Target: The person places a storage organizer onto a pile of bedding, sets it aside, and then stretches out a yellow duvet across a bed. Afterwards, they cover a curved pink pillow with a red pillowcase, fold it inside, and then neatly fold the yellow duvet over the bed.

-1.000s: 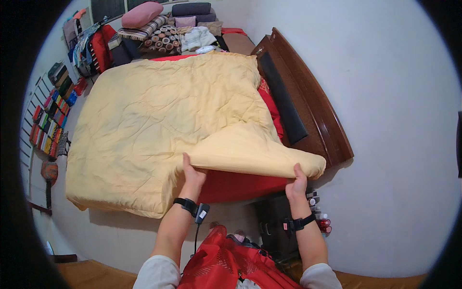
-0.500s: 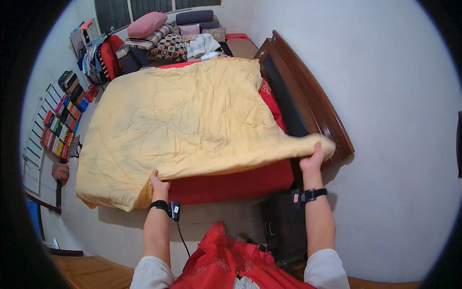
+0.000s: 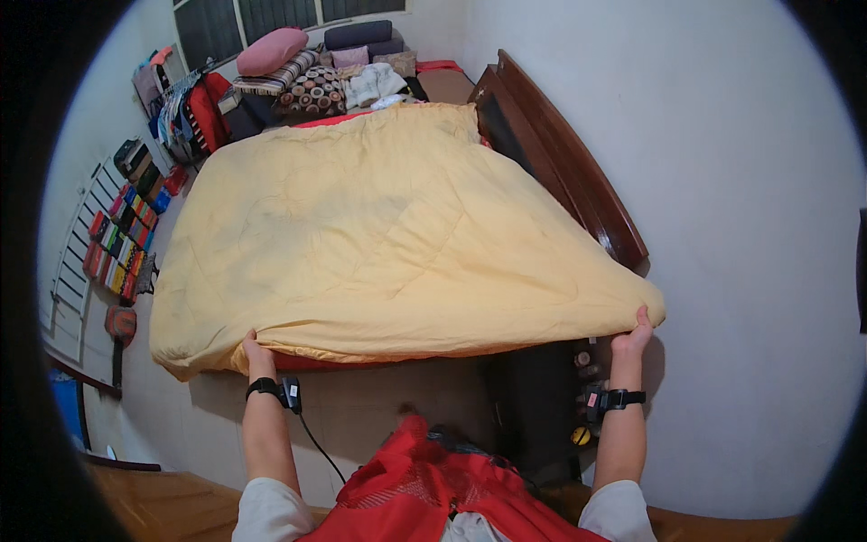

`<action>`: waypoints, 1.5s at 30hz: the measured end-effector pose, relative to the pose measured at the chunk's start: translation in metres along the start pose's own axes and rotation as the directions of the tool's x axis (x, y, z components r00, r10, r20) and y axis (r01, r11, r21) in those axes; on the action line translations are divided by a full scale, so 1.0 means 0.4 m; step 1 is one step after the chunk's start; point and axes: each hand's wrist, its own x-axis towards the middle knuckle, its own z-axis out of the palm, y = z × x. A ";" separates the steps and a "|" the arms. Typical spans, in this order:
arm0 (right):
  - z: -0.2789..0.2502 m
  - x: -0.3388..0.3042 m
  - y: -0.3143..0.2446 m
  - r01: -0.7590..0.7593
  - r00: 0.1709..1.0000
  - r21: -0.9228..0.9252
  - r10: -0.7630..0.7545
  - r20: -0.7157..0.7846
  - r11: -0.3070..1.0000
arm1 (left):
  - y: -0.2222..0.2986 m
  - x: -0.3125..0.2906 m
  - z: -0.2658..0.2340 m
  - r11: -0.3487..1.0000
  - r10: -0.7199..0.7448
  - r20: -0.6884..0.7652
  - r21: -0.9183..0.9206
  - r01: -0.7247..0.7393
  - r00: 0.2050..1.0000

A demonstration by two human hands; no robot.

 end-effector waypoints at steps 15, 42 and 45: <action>-0.086 -0.049 0.178 -0.108 0.944 -0.210 0.167 0.286 0.972 | -0.009 -0.186 -0.172 0.771 0.084 -0.068 0.637 -0.022 0.994; -0.641 -0.050 0.500 0.525 0.851 -0.135 0.524 0.049 -0.840 | -0.465 -0.347 -0.655 -0.470 -0.240 0.198 0.833 -0.293 0.950; -0.685 -0.050 0.474 0.491 0.863 -0.144 0.502 -0.058 -0.859 | -0.430 -0.387 -0.762 -0.515 -0.293 0.090 0.824 -0.236 0.952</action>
